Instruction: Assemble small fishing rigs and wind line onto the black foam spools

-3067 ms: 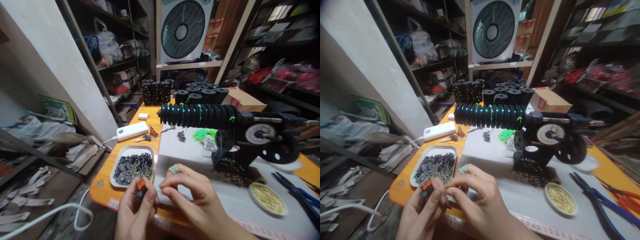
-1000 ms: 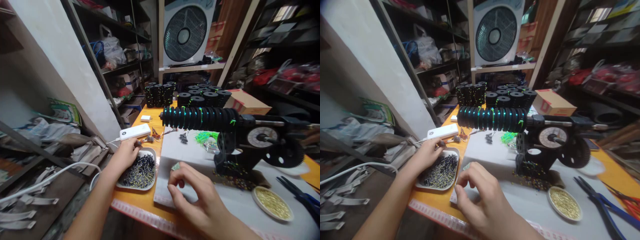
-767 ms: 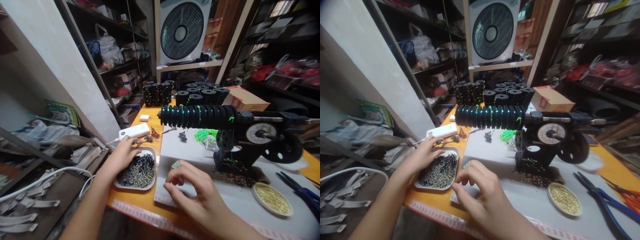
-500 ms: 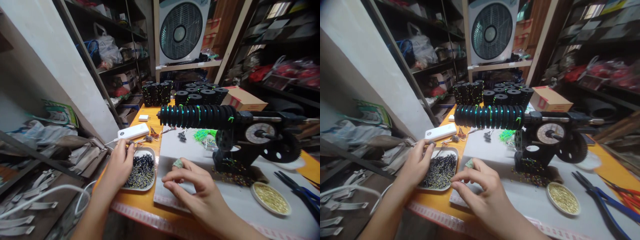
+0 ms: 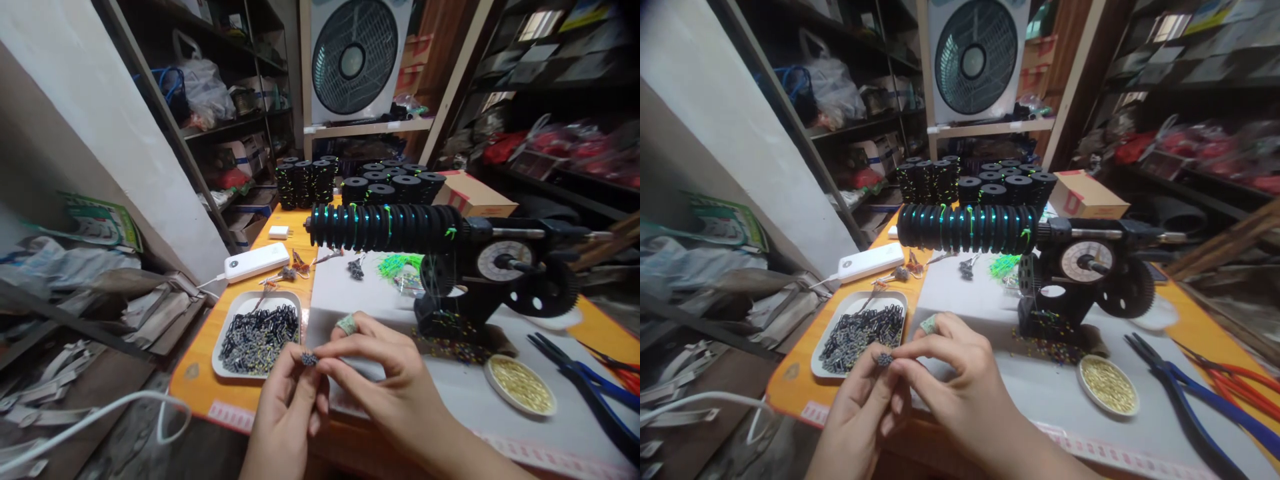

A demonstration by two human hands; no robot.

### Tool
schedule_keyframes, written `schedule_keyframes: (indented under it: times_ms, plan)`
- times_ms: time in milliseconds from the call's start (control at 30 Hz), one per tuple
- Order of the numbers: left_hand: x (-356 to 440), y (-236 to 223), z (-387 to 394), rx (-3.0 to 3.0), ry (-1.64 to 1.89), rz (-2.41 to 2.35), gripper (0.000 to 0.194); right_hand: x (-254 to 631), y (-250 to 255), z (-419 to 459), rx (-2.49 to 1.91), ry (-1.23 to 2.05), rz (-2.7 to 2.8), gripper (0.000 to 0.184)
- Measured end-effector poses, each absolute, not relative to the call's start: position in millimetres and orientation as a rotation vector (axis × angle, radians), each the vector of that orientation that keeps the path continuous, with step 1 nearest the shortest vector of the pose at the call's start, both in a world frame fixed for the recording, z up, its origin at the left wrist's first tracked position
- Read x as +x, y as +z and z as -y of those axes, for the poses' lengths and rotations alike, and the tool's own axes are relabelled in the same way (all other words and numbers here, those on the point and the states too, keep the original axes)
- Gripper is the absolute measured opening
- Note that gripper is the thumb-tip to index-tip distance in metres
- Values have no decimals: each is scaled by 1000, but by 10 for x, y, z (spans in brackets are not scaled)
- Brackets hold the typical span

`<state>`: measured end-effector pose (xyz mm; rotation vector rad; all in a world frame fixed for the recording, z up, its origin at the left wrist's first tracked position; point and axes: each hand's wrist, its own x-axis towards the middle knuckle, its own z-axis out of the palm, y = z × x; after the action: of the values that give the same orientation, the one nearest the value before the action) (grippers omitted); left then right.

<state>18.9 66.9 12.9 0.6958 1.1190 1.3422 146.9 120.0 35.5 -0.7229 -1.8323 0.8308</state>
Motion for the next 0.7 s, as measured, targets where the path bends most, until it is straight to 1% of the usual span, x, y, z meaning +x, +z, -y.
schedule_keyframes:
  times_ms: [100,233,400,700]
  plan:
    - [232,123,-634,656,1402,-1178,40,1466,338,-1181,-728,757,1860,11]
    - [230,86,-598,565,1488,-1164,41,1467,319,-1196,-675,750,1882,10]
    - [133,76,-527,554,1591,-1070,36,1468,313,-1205,-624,733,1943,14]
    - [65,89,-448,583,1644,-1125,31,1447,321,-1170,-602,718,2036,16]
